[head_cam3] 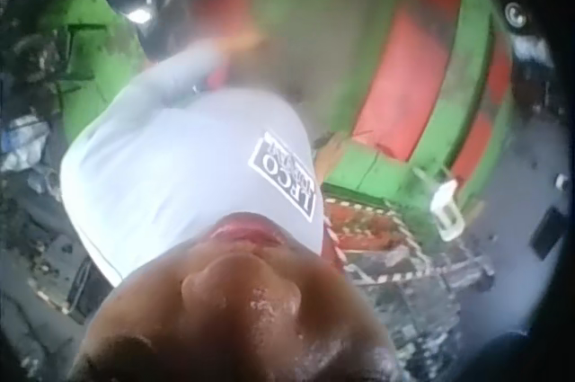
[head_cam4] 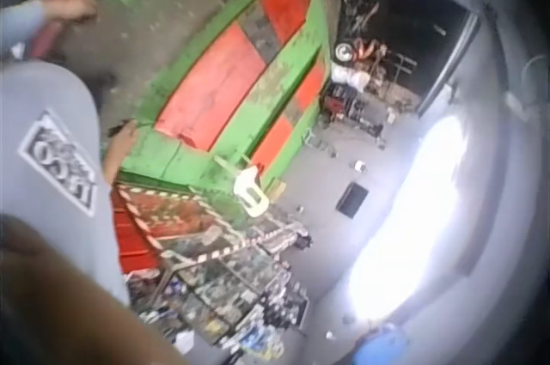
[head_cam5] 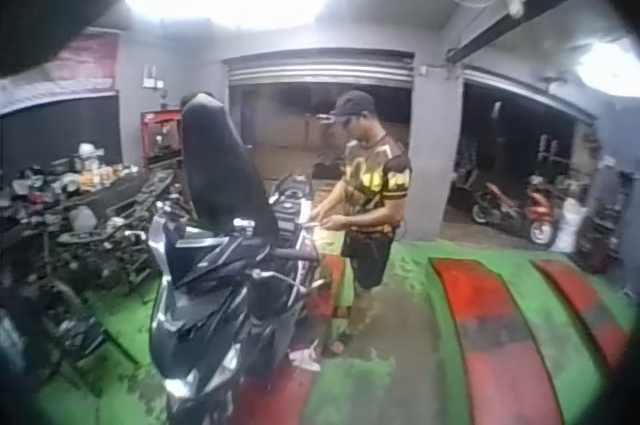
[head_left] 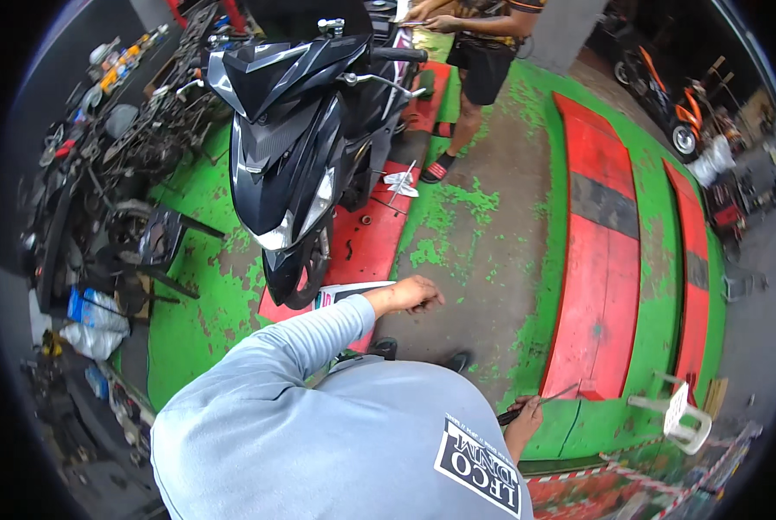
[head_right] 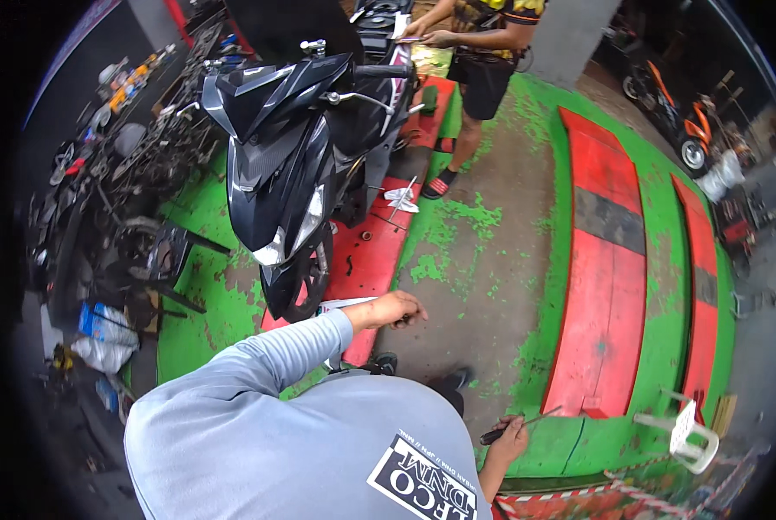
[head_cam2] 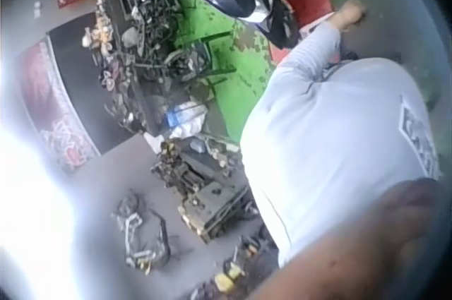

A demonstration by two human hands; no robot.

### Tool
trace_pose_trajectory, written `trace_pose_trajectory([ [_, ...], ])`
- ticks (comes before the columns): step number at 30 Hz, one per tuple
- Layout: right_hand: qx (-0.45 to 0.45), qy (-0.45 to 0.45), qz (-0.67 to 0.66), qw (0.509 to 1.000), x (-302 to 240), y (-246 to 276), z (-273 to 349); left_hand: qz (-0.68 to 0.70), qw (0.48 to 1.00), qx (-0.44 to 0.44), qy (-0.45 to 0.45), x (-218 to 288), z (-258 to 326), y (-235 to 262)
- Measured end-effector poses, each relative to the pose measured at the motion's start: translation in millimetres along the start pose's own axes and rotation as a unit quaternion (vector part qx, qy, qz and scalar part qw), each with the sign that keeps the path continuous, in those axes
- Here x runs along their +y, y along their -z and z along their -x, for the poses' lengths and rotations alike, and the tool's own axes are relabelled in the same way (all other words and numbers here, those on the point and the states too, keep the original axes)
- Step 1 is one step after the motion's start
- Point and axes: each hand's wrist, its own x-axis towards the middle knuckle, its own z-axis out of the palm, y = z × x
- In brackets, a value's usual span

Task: The person assembles the body panels of a scooter, starting by securing the seat with a screwdriver and then attaching the front fairing. They use a screwdriver to tighten screws on the seat and later use a wrench to secure the front panel near the wheel.

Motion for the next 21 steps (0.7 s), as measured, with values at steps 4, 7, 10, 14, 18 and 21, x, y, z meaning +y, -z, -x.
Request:
trace_pose_trajectory([
  [4, -0.136, 0.023, 0.123, 0.983, 9.6, -2.6, -114.7, 0.059, 0.985, 0.159, -0.020, -45.3, -16.3, 41.7],
  [7, -0.227, 0.092, 0.239, 0.940, -18.1, -21.5, -218.4, 0.176, 0.947, 0.266, 0.027, -61.5, -19.8, 51.4],
  [10, -0.301, 0.156, 0.266, 0.903, -68.1, -60.9, -302.6, 0.273, 0.902, 0.333, -0.008, -52.0, -21.2, 37.6],
  [14, -0.391, 0.222, 0.265, 0.853, -146.0, -139.3, -391.3, 0.302, 0.864, 0.395, -0.074, -11.4, -28.1, 12.2],
  [18, -0.478, 0.160, 0.235, 0.831, -232.4, -231.5, -414.9, 0.301, 0.854, 0.412, -0.099, -5.5, -43.9, 11.9],
  [21, -0.529, 0.171, 0.167, 0.814, -266.6, -311.4, -422.6, 0.366, 0.824, 0.413, -0.128, 12.1, -49.4, 33.4],
])
